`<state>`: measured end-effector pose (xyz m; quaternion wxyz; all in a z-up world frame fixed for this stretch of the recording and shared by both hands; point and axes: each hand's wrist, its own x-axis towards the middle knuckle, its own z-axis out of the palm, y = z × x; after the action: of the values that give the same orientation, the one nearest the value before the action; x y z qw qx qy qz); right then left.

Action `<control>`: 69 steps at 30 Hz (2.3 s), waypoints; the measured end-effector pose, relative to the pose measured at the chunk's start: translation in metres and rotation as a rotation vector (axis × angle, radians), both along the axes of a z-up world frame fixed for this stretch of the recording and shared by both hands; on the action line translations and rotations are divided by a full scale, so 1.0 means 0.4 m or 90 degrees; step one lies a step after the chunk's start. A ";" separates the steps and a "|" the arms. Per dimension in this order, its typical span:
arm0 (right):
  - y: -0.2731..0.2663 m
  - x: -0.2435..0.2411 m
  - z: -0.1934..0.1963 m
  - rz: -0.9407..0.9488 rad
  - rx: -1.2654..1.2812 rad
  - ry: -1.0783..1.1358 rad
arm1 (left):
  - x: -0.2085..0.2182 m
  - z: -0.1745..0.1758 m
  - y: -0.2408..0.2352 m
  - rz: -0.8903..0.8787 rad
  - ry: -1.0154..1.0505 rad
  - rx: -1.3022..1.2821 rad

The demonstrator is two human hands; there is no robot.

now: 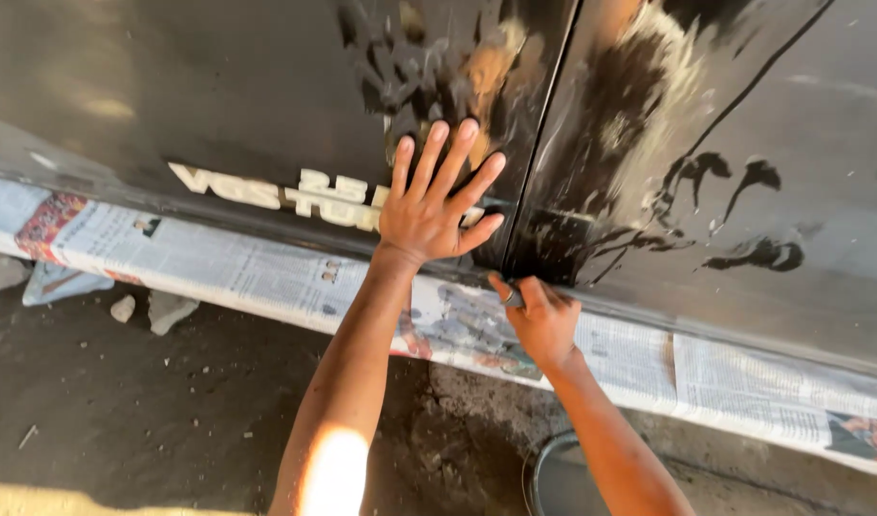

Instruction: The person walks to the rear of a black car and uses a small brush to apply black paint to the vehicle's trim and lettering. The person carefully paints around the white 'VGS 2.5 DDTI TURBO' text on the car's rear panel.

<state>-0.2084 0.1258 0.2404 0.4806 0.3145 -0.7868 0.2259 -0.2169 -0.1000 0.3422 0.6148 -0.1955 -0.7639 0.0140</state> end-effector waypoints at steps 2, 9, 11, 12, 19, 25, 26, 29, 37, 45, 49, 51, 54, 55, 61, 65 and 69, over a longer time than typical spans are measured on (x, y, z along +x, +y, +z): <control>-0.003 0.003 -0.002 0.009 -0.020 0.034 | 0.005 -0.001 -0.003 -0.013 -0.007 0.004; 0.009 0.000 -0.008 0.015 -0.036 0.017 | -0.002 -0.009 -0.006 -0.003 -0.018 -0.022; 0.011 -0.005 -0.013 0.051 -0.070 0.051 | 0.002 -0.004 -0.008 -0.004 -0.006 -0.025; 0.014 -0.012 -0.016 0.027 -0.038 0.042 | -0.003 0.003 -0.008 -0.011 -0.008 -0.022; 0.007 -0.025 -0.014 0.046 -0.053 0.051 | -0.006 -0.005 -0.018 0.006 0.008 -0.032; -0.010 0.003 0.016 0.059 -0.036 0.059 | -0.008 -0.003 -0.016 0.001 -0.015 -0.028; -0.004 -0.002 -0.013 0.063 -0.033 0.054 | -0.001 -0.011 -0.015 0.004 -0.020 -0.025; -0.002 -0.047 -0.013 0.015 0.004 0.087 | -0.015 0.029 -0.018 -0.011 0.017 -0.037; 0.006 -0.034 -0.085 -0.056 0.014 0.036 | 0.000 0.003 -0.019 -0.001 -0.006 -0.042; 0.093 0.151 0.100 -0.022 -0.191 -0.157 | 0.056 0.004 0.036 0.025 -0.117 0.038; 0.093 0.192 0.079 -0.016 -0.158 -0.245 | 0.278 -0.118 0.222 -0.238 -0.404 0.533; 0.062 0.238 0.028 0.051 -0.028 -0.273 | 0.302 -0.213 0.278 -0.413 -0.528 0.793; 0.071 0.272 0.104 0.191 0.236 -0.425 | 0.232 -0.396 0.314 -0.650 -0.593 1.232; 0.080 0.278 0.156 0.264 0.358 -0.554 | 0.191 -0.462 0.316 -0.700 -0.536 1.401; 0.199 0.036 0.501 -0.104 0.264 0.269 | 0.084 -0.377 0.257 -0.477 -0.206 1.372; 0.214 -0.042 0.465 -0.137 0.274 0.316 | 0.000 -0.366 0.380 -0.403 -0.086 1.457; 0.218 -0.046 0.481 -0.140 0.277 0.307 | -0.072 -0.398 0.453 -0.519 -0.006 1.498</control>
<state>-0.2269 0.2128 0.4330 0.5962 0.3672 -0.7093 -0.0815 -0.2455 0.0812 0.1830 0.3734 0.2509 -0.1984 -0.8708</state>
